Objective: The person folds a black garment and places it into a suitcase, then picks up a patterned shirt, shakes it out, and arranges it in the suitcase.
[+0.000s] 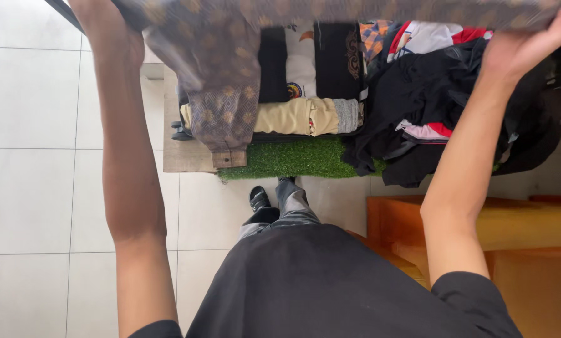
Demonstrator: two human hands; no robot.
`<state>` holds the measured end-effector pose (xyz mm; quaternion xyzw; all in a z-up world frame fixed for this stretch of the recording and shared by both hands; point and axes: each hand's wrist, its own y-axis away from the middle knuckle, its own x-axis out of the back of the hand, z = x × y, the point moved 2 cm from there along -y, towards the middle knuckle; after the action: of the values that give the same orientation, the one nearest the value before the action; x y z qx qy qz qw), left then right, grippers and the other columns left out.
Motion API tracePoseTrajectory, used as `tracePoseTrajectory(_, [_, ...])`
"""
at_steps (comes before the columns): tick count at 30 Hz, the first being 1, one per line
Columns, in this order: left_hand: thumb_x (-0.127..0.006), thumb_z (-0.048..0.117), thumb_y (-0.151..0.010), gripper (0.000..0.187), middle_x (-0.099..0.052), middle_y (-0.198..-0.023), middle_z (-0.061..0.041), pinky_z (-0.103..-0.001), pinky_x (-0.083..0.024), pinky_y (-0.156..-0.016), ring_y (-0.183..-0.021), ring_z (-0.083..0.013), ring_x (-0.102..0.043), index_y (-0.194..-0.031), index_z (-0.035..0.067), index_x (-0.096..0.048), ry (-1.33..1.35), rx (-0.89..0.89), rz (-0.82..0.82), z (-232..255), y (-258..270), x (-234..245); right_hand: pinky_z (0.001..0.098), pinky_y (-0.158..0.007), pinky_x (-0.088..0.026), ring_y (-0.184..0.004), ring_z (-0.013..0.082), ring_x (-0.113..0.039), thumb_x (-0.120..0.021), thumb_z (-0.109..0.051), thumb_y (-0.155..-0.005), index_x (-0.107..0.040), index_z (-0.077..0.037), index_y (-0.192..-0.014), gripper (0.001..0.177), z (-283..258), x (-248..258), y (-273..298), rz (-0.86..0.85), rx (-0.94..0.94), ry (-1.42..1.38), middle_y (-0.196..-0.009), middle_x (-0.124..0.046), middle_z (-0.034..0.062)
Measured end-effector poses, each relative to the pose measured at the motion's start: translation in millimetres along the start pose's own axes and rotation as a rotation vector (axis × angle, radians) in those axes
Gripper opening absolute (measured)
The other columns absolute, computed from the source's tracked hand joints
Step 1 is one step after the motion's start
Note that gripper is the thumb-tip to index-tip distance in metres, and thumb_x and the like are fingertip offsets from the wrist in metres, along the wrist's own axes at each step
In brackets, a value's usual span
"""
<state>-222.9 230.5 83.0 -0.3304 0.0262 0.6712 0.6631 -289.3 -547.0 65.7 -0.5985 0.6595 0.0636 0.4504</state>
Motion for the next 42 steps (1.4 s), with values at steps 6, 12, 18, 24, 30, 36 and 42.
tracePoseTrajectory(6, [-0.051, 0.031, -0.108, 0.027, -0.067, -0.101, -0.008, -0.039, -0.063, -0.077, -0.092, -0.0223, -0.071, -0.109, 0.004, -0.054, -0.207, 0.363, 0.239, -20, 74, -10, 0.0487, -0.12, -0.048, -0.133, 0.0282, -0.059, -0.055, -0.032, -0.103, -0.057, -0.002, -0.141, 0.048, 63, 29, 104, 0.205, -0.172, 0.025, -0.141, -0.062, 0.0112])
tracePoseTrajectory(12, [-0.055, 0.034, -0.107, 0.031, -0.064, -0.097, -0.004, -0.035, -0.059, -0.076, -0.086, -0.0154, -0.062, -0.112, 0.005, -0.061, -0.176, 0.577, 0.379, -75, 166, 9, 0.0524, -0.119, -0.046, -0.133, 0.0337, -0.059, -0.053, -0.033, -0.101, -0.057, 0.0, -0.138, 0.05, 98, 79, 198, 0.69, -0.335, -0.203, -0.143, -0.062, 0.0155])
tracePoseTrajectory(18, [-0.066, 0.026, -0.105, 0.039, -0.068, -0.119, -0.009, -0.034, -0.055, -0.098, -0.107, -0.0164, -0.065, -0.132, -0.001, -0.06, -0.175, 0.493, 0.185, -56, 253, -3, 0.0438, -0.125, -0.04, -0.137, 0.0271, -0.054, -0.065, -0.038, -0.103, -0.053, -0.003, -0.144, 0.055, 101, 69, 254, 0.694, -0.398, -0.131, -0.145, -0.057, 0.0102])
tracePoseTrajectory(24, [-0.072, 0.011, -0.102, 0.018, -0.076, -0.093, -0.009, -0.032, -0.053, -0.077, -0.083, -0.0163, -0.068, -0.114, -0.003, -0.07, -0.846, 0.191, 0.034, -38, 289, -21, 0.0409, -0.123, -0.036, -0.135, 0.0261, -0.051, -0.07, -0.036, -0.098, -0.053, -0.007, -0.143, 0.056, 103, 62, 260, 0.598, -0.562, 0.048, -0.142, -0.059, 0.0087])
tracePoseTrajectory(30, [-0.06, 0.008, -0.112, 0.016, -0.054, -0.066, -0.014, -0.039, -0.037, -0.056, -0.054, -0.021, -0.046, -0.101, -0.003, -0.059, -1.117, 0.008, 0.057, 3, 277, -61, 0.0443, -0.116, -0.041, -0.129, 0.0242, -0.053, -0.074, -0.026, -0.095, -0.056, -0.011, -0.137, 0.048, 112, 60, 239, 0.648, -0.667, 0.241, -0.137, -0.059, 0.0051])
tracePoseTrajectory(36, [-0.055, 0.012, -0.113, 0.017, -0.062, -0.083, -0.008, -0.031, -0.046, -0.066, -0.074, -0.0113, -0.052, -0.115, -0.004, -0.061, -0.856, 0.024, 0.215, 13, 303, -75, 0.0437, -0.107, -0.048, -0.121, 0.026, -0.056, -0.071, -0.022, -0.101, -0.059, -0.007, -0.132, 0.036, 102, 57, 247, 0.735, -0.563, 0.08, -0.13, -0.061, 0.0077])
tracePoseTrajectory(42, [-0.06, 0.015, -0.106, 0.019, -0.067, -0.088, -0.001, -0.028, -0.047, -0.067, -0.077, -0.0079, -0.056, -0.113, -0.002, -0.066, -0.558, 0.5, 0.295, -31, 351, -25, 0.0413, -0.102, -0.05, -0.118, 0.023, -0.057, -0.067, -0.026, -0.102, -0.06, -0.007, -0.129, 0.035, 102, 48, 271, 0.745, -0.538, 0.092, -0.127, -0.063, 0.0048])
